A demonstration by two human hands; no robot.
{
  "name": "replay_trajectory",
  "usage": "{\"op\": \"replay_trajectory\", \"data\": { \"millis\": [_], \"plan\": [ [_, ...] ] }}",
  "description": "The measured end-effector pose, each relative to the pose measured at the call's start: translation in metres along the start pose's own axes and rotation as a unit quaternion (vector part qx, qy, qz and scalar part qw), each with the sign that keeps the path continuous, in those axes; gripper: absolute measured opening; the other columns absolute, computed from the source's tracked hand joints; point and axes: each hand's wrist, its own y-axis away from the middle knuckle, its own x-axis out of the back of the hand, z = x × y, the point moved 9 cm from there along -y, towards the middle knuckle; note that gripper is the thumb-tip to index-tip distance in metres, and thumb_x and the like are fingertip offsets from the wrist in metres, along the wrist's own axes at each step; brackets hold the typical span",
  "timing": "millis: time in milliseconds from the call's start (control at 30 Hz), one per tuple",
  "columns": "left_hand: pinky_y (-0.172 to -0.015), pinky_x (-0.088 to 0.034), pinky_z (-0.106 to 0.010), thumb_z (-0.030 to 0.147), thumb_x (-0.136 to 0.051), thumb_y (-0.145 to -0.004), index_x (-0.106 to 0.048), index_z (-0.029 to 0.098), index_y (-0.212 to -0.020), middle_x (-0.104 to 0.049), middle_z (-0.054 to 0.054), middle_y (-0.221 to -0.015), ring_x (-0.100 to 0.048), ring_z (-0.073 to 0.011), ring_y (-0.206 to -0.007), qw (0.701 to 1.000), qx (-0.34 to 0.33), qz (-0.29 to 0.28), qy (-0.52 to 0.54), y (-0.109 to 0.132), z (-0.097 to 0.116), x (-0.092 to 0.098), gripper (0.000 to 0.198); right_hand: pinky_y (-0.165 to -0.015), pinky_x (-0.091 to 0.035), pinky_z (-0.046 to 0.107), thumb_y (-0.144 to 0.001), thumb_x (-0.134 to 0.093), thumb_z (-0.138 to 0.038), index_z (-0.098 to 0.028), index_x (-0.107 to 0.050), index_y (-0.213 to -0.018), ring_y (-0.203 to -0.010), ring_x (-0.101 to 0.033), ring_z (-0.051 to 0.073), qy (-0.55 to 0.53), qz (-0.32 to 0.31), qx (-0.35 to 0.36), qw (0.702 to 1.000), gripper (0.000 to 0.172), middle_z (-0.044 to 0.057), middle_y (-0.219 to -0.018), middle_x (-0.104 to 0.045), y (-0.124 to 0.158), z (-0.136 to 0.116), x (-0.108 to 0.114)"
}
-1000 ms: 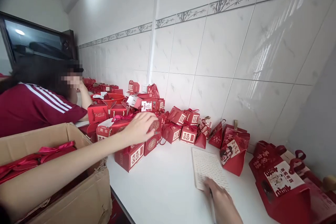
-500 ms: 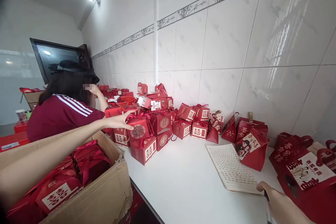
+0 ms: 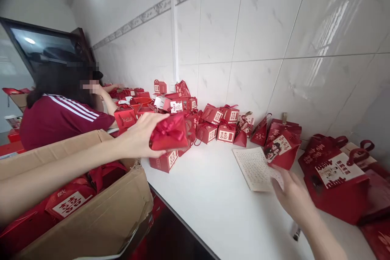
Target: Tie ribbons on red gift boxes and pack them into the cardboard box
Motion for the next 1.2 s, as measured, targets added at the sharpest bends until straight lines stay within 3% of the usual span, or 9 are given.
{"op": "replay_trajectory", "data": {
  "millis": [167, 333, 433, 567, 733, 867, 967, 1100, 1200],
  "plan": [
    [-0.099, -0.034, -0.047, 0.036, -0.071, -0.057, -0.021, 0.020, -0.138, -0.041, -0.013, -0.127, -0.036, -0.0326, -0.117, 0.963, -0.136, -0.154, 0.172, 0.007, 0.081, -0.078, 0.096, -0.071, -0.053, 0.038, -0.079, -0.041, -0.061, -0.018, -0.060, -0.089, -0.079, -0.063, 0.026, -0.192, -0.137, -0.073, 0.969, 0.047, 0.012, -0.096, -0.065, 0.010, -0.073, -0.020],
    [-0.106, -0.031, -0.041, 0.026, -0.064, -0.065, -0.003, 0.023, -0.143, -0.020, -0.012, -0.146, -0.026, -0.0300, -0.132, 0.911, -0.117, -0.267, 0.292, 0.015, 0.089, -0.142, 0.099, -0.078, -0.051, 0.038, -0.082, -0.037, -0.066, -0.016, -0.062, -0.090, -0.089, -0.061, 0.024, -0.340, -0.253, -0.087, 0.902, 0.056, 0.012, -0.099, -0.063, 0.026, -0.108, -0.046],
    [-0.112, -0.020, -0.040, 0.014, -0.050, -0.073, 0.001, 0.019, -0.142, -0.004, -0.011, -0.151, -0.012, -0.0256, -0.138, 0.922, -0.064, -0.208, 0.321, 0.006, 0.070, -0.143, 0.086, -0.078, -0.051, 0.038, -0.081, -0.042, -0.067, -0.017, -0.060, -0.095, -0.088, -0.061, 0.023, -0.404, -0.275, -0.105, 0.866, 0.055, 0.012, -0.102, -0.062, 0.031, -0.111, -0.052],
    [-0.112, -0.017, -0.044, 0.020, -0.041, -0.082, -0.014, 0.017, -0.139, -0.020, -0.013, -0.147, -0.016, -0.0237, -0.137, 0.937, 0.049, -0.104, 0.331, -0.002, 0.043, -0.129, 0.063, -0.073, -0.050, 0.040, -0.081, -0.044, -0.065, -0.014, -0.059, -0.088, -0.070, -0.063, 0.021, -0.470, -0.316, -0.127, 0.814, 0.054, 0.010, -0.083, -0.064, 0.038, -0.116, -0.059],
    [-0.108, -0.025, -0.048, 0.054, -0.056, -0.075, -0.013, 0.017, -0.138, -0.019, -0.017, -0.146, -0.021, -0.0309, -0.135, 0.916, 0.067, -0.177, 0.354, 0.007, 0.054, -0.139, 0.085, -0.078, -0.049, 0.040, -0.080, -0.050, -0.061, -0.017, -0.056, -0.093, -0.083, -0.060, 0.022, -0.419, -0.301, -0.106, 0.850, 0.046, 0.010, -0.096, -0.060, 0.041, -0.121, -0.065],
    [-0.108, -0.027, -0.048, 0.053, -0.060, -0.071, -0.009, 0.016, -0.140, -0.015, -0.018, -0.147, -0.022, -0.0328, -0.134, 0.911, 0.079, -0.208, 0.348, 0.009, 0.057, -0.148, 0.094, -0.091, -0.043, 0.044, -0.076, -0.059, -0.059, -0.027, -0.037, -0.125, -0.122, -0.040, 0.028, -0.421, -0.283, -0.091, 0.857, 0.063, 0.012, -0.138, -0.032, 0.047, -0.126, -0.070],
    [-0.109, -0.026, -0.045, 0.043, -0.059, -0.074, -0.007, 0.016, -0.141, -0.013, -0.015, -0.149, -0.020, -0.0295, -0.135, 0.879, 0.047, -0.263, 0.395, 0.010, 0.063, -0.153, 0.089, -0.097, -0.038, 0.045, -0.076, -0.059, -0.059, -0.031, -0.025, -0.135, -0.132, -0.025, 0.028, -0.438, -0.304, -0.069, 0.843, 0.073, 0.009, -0.146, -0.018, 0.052, -0.134, -0.072],
    [-0.111, -0.021, -0.040, 0.026, -0.052, -0.077, -0.007, 0.019, -0.141, -0.012, -0.011, -0.150, -0.014, -0.0227, -0.137, 0.826, -0.001, -0.318, 0.465, 0.011, 0.067, -0.160, 0.079, -0.096, -0.038, 0.043, -0.084, -0.047, -0.059, -0.025, -0.041, -0.127, -0.119, -0.042, 0.027, -0.440, -0.309, -0.039, 0.842, 0.055, 0.010, -0.134, -0.041, 0.049, -0.140, -0.065],
    [-0.110, -0.024, -0.041, 0.014, -0.044, -0.076, -0.019, 0.019, -0.138, -0.028, -0.011, -0.146, -0.027, -0.0211, -0.134, 0.850, -0.008, -0.253, 0.461, 0.003, 0.054, -0.161, 0.067, -0.087, -0.043, 0.039, -0.087, -0.040, -0.058, -0.018, -0.059, -0.096, -0.091, -0.056, 0.023, -0.426, -0.292, -0.033, 0.855, 0.045, 0.008, -0.098, -0.061, 0.043, -0.138, -0.060]
  ]
}}
